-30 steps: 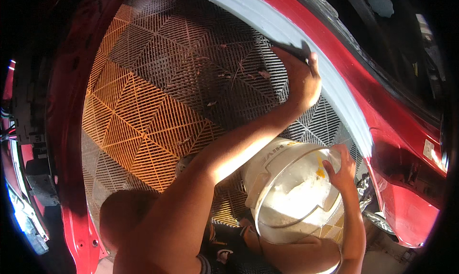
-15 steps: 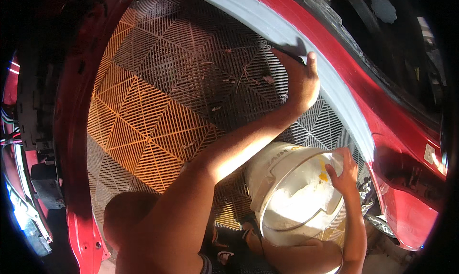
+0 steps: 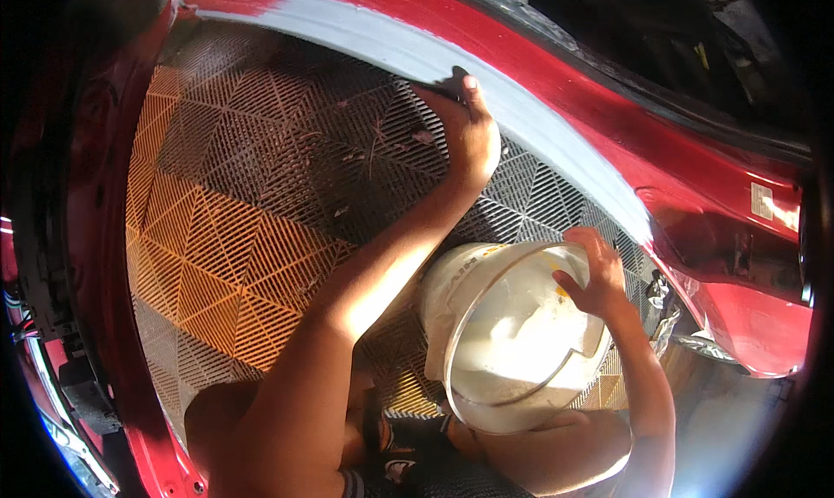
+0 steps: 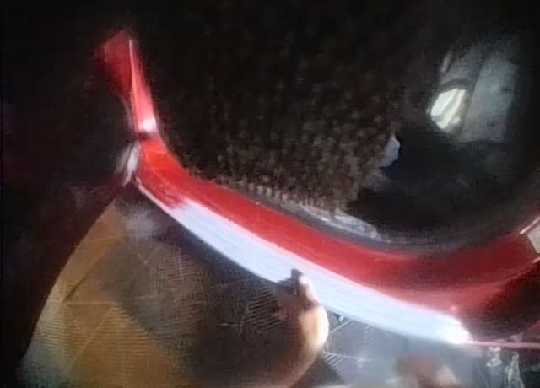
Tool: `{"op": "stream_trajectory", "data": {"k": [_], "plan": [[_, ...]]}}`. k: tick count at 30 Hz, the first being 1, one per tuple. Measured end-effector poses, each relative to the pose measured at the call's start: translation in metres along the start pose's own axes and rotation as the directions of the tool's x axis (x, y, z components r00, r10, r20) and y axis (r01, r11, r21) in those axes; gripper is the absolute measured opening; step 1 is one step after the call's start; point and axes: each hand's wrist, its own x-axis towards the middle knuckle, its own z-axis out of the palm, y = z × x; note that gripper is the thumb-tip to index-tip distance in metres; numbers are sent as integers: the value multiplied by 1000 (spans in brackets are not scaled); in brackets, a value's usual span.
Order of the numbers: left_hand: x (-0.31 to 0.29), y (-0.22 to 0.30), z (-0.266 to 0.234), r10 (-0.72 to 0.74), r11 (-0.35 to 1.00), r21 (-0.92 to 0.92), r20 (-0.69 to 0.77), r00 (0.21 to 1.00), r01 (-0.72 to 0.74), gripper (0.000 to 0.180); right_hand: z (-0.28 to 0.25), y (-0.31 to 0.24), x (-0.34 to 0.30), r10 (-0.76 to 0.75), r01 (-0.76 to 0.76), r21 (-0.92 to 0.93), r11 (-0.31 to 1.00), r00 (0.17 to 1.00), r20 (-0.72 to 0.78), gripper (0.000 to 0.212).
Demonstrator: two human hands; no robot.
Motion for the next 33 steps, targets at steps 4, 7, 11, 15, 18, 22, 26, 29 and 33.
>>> {"op": "stream_trajectory", "data": {"k": [4, 7, 11, 15, 18, 22, 26, 29, 33], "plan": [[117, -10, -37, -93, 994, 36, -176, 980, 100, 85, 4, 10, -4, -63, 63, -4, 998, 997, -54, 63], [257, 15, -137, -151, 934, 281, -247, 957, 220, 66, -1, -13, 6, -150, 129, -119, 985, 970, -190, 66], [288, 31, -199, -122, 815, 530, -239, 963, 235, 66, 64, -18, -18, -564, 597, 27, 802, 771, -296, 42], [171, 37, -176, -146, 985, 85, -32, 989, 149, 59, 173, -54, -7, -228, 233, -36, 972, 967, 111, 10], [102, 43, -155, -386, 901, -111, 240, 891, 420, 41, 249, -32, 0, 164, -147, -74, 986, 925, 342, 17], [3, 52, -127, -744, 558, -162, 336, 577, 814, 48, 243, -27, -9, 138, -732, 591, 339, 660, 739, 25], [-44, 52, -119, -783, 307, -294, 462, 416, 905, 49, 46, -71, -6, -75, -704, 630, -327, 684, 725, 29], [-56, 72, -94, -733, 248, -305, 562, 384, 919, 53, -40, -87, 13, 2, -303, 947, -108, 952, 305, 30], [-63, 57, -67, -155, -85, -261, 957, 246, 962, 62, -25, -95, 69, 45, 145, 725, 673, 971, -236, 24]]}}
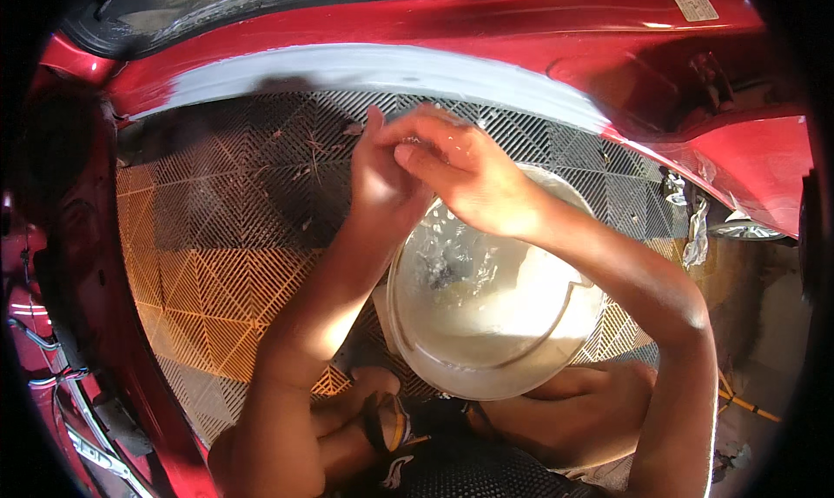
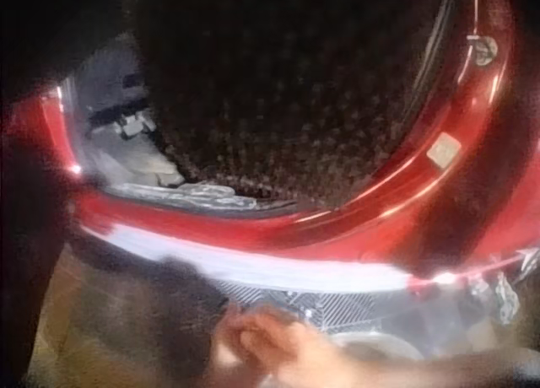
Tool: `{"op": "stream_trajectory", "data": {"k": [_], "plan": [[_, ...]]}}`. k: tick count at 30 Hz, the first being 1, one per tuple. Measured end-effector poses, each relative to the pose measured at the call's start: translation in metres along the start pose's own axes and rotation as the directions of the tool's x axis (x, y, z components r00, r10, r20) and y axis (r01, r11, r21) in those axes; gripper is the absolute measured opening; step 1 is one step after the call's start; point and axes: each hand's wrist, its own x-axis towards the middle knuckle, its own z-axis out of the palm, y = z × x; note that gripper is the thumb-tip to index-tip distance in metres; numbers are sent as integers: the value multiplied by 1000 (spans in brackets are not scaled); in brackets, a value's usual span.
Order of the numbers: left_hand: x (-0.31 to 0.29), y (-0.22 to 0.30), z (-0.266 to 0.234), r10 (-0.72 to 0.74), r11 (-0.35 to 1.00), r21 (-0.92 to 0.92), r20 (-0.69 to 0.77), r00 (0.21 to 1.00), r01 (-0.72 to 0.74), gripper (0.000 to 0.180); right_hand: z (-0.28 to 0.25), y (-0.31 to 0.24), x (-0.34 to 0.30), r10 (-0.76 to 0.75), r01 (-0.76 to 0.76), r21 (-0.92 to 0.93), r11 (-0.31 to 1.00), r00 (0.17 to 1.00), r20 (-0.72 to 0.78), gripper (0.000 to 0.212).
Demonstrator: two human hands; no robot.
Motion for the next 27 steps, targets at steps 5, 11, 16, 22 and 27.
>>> {"op": "stream_trajectory", "data": {"k": [5, 11, 16, 22, 27], "plan": [[54, 32, 35, 557, 822, 501, -613, 559, -270, 41, -22, 67, -32, -213, 104, -561, 821, 968, -132, 28], [46, 39, 2, 608, 769, 613, -612, 506, -182, 28, -48, 73, -71, -45, 1, -747, 665, 998, -39, 26], [36, 27, -24, 548, 757, 651, -593, 590, -50, 17, -65, 95, -95, -276, 85, -816, 572, 956, -94, 31], [0, 32, -40, 170, 632, 667, -616, 769, 395, 22, -115, 114, -151, -262, -103, -895, 435, 936, -235, 35], [10, 18, -17, 51, -313, 949, -20, 999, 35, 51, -149, 118, -183, -205, -65, -886, 459, 963, -176, 31]]}}
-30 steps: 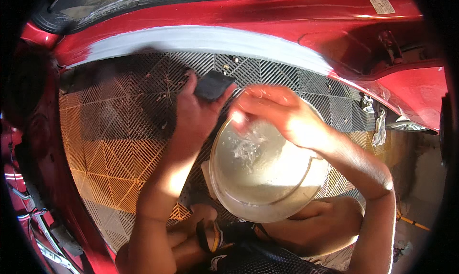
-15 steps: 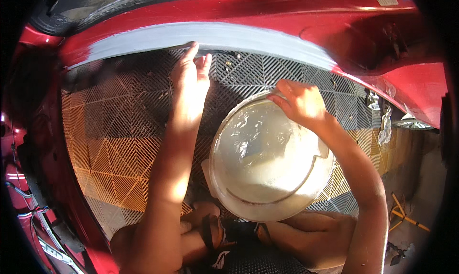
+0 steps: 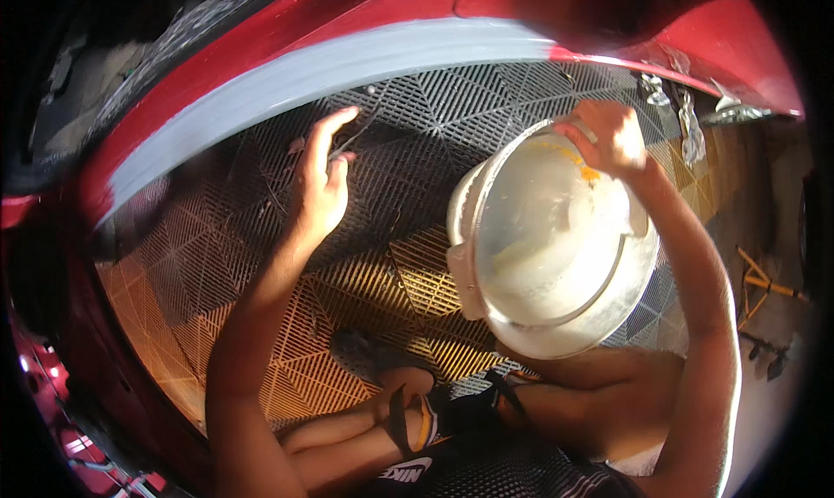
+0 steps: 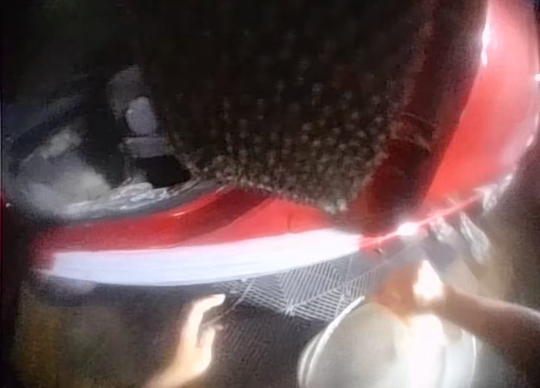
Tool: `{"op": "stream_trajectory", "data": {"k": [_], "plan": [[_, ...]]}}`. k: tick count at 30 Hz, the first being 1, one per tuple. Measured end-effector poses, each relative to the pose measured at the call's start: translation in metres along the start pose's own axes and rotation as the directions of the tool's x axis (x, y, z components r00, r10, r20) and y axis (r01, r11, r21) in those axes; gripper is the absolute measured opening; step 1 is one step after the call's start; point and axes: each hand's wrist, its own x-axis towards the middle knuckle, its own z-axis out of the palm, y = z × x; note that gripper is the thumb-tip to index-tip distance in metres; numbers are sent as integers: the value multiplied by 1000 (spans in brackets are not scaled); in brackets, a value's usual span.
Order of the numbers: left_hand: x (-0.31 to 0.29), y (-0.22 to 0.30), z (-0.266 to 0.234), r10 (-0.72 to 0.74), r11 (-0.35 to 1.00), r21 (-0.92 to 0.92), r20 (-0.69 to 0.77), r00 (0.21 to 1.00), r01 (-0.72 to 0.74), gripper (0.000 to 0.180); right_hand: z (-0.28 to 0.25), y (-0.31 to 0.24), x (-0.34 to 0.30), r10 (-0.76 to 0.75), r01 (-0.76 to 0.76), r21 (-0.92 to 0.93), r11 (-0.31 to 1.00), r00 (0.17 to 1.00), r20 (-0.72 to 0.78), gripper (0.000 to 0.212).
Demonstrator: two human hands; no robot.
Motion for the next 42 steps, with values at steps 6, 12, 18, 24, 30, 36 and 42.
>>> {"op": "stream_trajectory", "data": {"k": [6, 12, 18, 24, 30, 36, 42], "plan": [[58, 32, 6, 367, 214, 509, 749, 552, -834, 46, -1, 51, 2, -231, 219, 114, 969, 967, 109, 29], [97, 47, -86, -184, -525, 298, 875, 448, -797, 83, 10, 42, -10, -176, 168, 84, 982, 979, 100, 35], [92, 63, -80, -252, -479, 302, 853, 458, -824, 75, 13, 38, -1, -162, 151, 149, 977, 985, 66, 37], [136, 91, 91, -87, -565, 328, 889, 450, -757, 63, 22, 39, -5, -151, 154, 167, 974, 988, -32, 32], [97, 69, -54, -197, -392, 379, 855, 479, -838, 72, 17, 44, -10, -126, 131, 211, 969, 991, -37, 34], [141, 82, 112, 51, -608, 392, 887, 458, -690, 57, 22, 45, -3, -125, 145, 227, 963, 987, -101, 33], [111, 54, 18, 32, -478, 485, 843, 537, -732, 70, 26, 45, -12, -76, 122, 252, 960, 980, -186, 32]]}}
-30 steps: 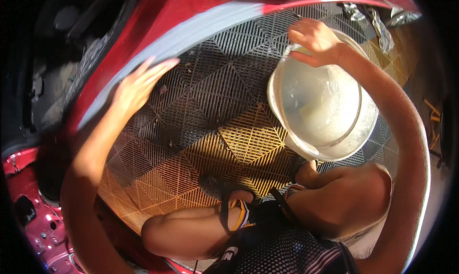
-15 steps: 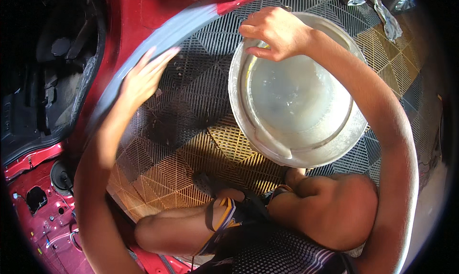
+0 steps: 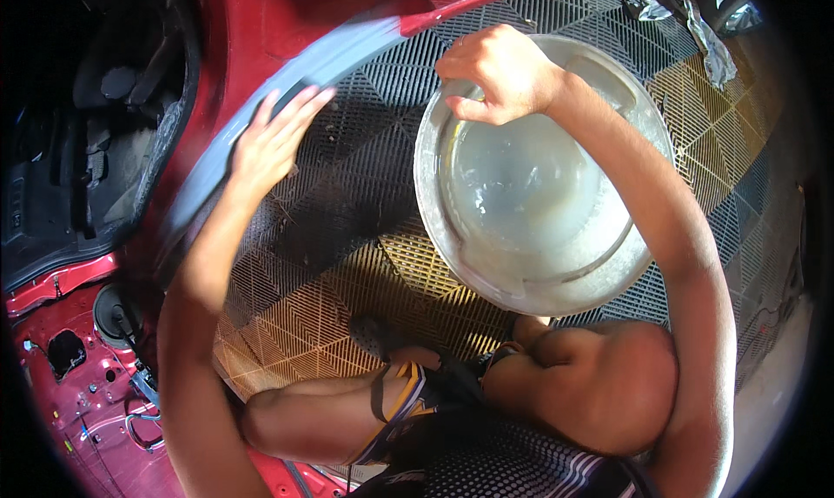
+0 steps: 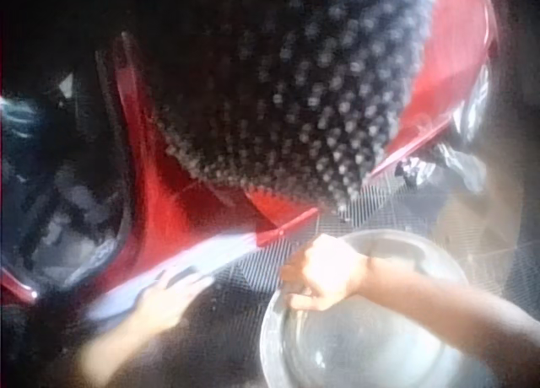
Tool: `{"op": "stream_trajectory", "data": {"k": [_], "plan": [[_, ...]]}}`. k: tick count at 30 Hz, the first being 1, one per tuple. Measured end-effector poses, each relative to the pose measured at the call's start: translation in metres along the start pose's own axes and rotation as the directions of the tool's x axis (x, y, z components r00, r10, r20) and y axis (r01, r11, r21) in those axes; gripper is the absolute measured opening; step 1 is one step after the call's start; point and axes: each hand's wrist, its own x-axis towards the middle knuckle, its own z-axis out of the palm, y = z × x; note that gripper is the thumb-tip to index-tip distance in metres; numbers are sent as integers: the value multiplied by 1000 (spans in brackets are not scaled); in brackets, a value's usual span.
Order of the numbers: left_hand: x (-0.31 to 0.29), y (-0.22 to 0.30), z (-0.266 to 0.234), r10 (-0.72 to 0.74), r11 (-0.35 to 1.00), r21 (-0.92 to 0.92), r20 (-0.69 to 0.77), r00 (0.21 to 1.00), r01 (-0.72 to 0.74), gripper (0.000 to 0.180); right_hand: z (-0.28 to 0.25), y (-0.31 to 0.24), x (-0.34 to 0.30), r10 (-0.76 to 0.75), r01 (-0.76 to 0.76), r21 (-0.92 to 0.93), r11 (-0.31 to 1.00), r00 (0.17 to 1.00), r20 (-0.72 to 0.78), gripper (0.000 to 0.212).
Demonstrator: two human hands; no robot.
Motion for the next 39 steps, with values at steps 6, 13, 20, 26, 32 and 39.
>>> {"op": "stream_trajectory", "data": {"k": [6, 13, 20, 26, 32, 39], "plan": [[61, 27, -13, -140, 975, -172, 17, 990, 141, 61, -5, -6, 6, 75, -76, 3, 997, 985, 156, 33], [24, 38, 20, -271, 955, -172, -160, 949, 243, 58, 0, -5, 3, 12, -13, 35, 999, 1000, 3, 32], [58, 54, 7, -226, 974, -1, 68, 972, 226, 67, 0, -4, 5, 16, -17, 19, 1000, 998, 55, 35], [70, 54, 16, -213, 914, 342, -57, 975, 220, 73, -7, -3, 0, 35, -31, 108, 994, 999, -36, 27], [-152, 52, 13, -417, 819, -260, 340, 843, 511, 57, -21, -40, -21, -40, 35, -22, 999, 964, -265, 19], [-117, 158, -5, -135, -923, -248, 924, 357, 294, 44, 110, -40, -139, 730, -841, -152, 519, 343, 591, 16]]}}
